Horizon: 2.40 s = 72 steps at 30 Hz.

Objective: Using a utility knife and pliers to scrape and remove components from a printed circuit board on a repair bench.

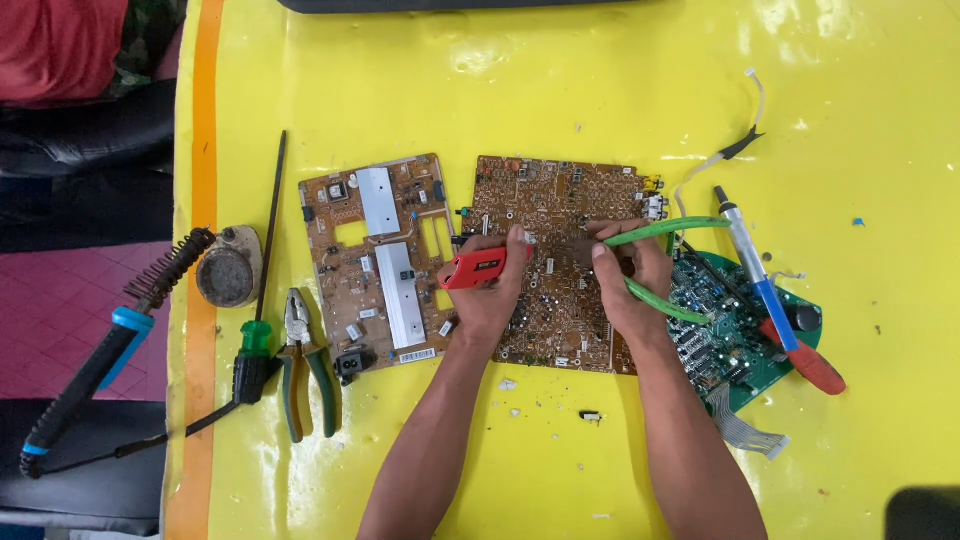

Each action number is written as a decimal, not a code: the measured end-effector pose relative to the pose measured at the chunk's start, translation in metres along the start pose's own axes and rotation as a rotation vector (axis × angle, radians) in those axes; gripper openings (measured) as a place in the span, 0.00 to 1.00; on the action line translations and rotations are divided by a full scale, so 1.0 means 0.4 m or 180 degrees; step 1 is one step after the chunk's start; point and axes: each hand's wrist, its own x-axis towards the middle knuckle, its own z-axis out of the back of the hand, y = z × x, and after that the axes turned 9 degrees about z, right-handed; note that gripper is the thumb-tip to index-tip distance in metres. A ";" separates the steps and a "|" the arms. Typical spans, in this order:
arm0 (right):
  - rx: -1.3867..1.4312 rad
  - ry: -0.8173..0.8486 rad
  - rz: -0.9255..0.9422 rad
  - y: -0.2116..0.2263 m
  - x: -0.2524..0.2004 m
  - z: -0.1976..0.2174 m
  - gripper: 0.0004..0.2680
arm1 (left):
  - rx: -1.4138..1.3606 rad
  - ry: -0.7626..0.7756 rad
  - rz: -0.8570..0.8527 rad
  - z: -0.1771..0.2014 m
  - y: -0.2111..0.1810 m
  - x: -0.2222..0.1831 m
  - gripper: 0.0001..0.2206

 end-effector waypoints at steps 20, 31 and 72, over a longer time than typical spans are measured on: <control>-0.0418 0.0006 0.0264 0.044 -0.011 -0.053 0.05 | 0.0051 -0.0269 -0.0100 0.010 -0.032 0.004 0.10; -0.0363 -0.0019 0.0274 0.037 -0.015 -0.057 0.06 | -0.0082 -0.0133 -0.0062 0.001 0.002 0.001 0.10; -0.0187 -0.0017 0.0160 0.051 -0.001 -0.042 0.06 | 0.0398 -0.0424 -0.0074 0.006 -0.016 0.003 0.08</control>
